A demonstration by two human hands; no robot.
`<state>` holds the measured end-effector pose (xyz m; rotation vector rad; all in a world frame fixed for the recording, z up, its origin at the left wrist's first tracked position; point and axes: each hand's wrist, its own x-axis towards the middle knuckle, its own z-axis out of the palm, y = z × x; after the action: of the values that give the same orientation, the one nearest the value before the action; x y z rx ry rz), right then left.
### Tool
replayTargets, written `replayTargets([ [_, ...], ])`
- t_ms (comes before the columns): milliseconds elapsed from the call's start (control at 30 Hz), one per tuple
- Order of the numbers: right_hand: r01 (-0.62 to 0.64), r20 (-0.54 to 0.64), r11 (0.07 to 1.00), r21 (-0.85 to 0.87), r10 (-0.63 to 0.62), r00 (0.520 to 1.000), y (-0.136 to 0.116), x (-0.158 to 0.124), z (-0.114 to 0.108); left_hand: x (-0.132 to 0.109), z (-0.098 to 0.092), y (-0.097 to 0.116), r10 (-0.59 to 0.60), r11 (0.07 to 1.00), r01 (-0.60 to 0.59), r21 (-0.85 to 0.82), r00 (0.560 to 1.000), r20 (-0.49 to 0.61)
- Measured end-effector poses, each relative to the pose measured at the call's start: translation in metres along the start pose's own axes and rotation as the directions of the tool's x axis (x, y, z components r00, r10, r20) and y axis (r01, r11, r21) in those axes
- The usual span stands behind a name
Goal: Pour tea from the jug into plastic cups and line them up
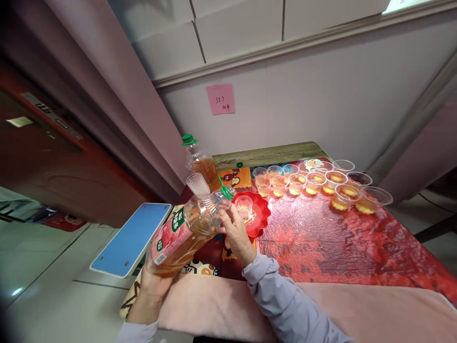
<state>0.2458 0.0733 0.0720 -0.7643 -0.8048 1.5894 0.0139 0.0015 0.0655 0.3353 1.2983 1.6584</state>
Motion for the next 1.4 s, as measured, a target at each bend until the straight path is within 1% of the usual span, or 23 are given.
replayTargets([
  [133,-0.042,-0.001,0.997,0.058,0.042,0.999,0.005,-0.004,0.006,-0.003,-0.015,0.014,-0.048,0.995,0.058,-0.082,0.992,0.115],
  [200,-0.087,0.001,0.993,0.084,0.087,0.996,0.006,-0.006,0.007,-0.004,-0.022,0.019,-0.064,0.991,0.079,-0.106,0.988,0.137],
  [300,-0.121,0.000,0.987,0.102,0.121,0.993,0.007,-0.008,0.008,-0.004,-0.032,0.024,-0.090,0.991,0.097,-0.091,0.993,0.081],
  [400,-0.123,-0.006,0.984,0.131,0.124,0.992,0.012,-0.008,0.009,-0.004,-0.035,0.029,-0.083,0.994,0.085,-0.074,0.996,0.032],
  [567,-0.096,-0.016,0.977,0.189,0.101,0.995,0.025,-0.008,0.012,-0.006,-0.028,0.039,-0.050,0.998,0.047,-0.031,0.996,-0.079],
  [633,-0.101,-0.013,0.976,0.193,0.105,0.994,0.028,-0.008,0.012,-0.006,-0.024,0.042,-0.042,0.999,0.041,-0.017,0.994,-0.102],
  [733,-0.114,-0.015,0.974,0.195,0.119,0.993,0.030,-0.008,0.011,-0.003,-0.023,0.043,-0.044,0.999,0.044,-0.009,0.994,-0.096],
  [833,-0.104,-0.014,0.971,0.213,0.110,0.994,0.033,-0.005,0.009,0.001,-0.024,0.040,-0.044,0.999,0.043,-0.004,0.997,-0.058],
  [967,-0.099,-0.033,0.970,0.224,0.109,0.994,0.036,-0.001,0.005,0.003,-0.018,0.041,-0.062,0.998,0.062,-0.028,0.998,-0.027],
  [1100,-0.104,-0.016,0.966,0.236,0.111,0.994,0.037,0.001,0.003,0.005,-0.012,0.046,-0.076,0.996,0.073,-0.053,0.996,-0.050],
  [1267,-0.109,-0.006,0.962,0.252,0.114,0.993,0.035,0.001,0.003,0.008,-0.012,0.046,-0.050,0.998,0.049,-0.031,0.998,-0.024],
  [1400,-0.113,-0.033,0.959,0.259,0.126,0.992,0.034,0.000,0.004,0.003,-0.003,0.047,-0.030,1.000,0.030,0.001,0.996,-0.084],
])
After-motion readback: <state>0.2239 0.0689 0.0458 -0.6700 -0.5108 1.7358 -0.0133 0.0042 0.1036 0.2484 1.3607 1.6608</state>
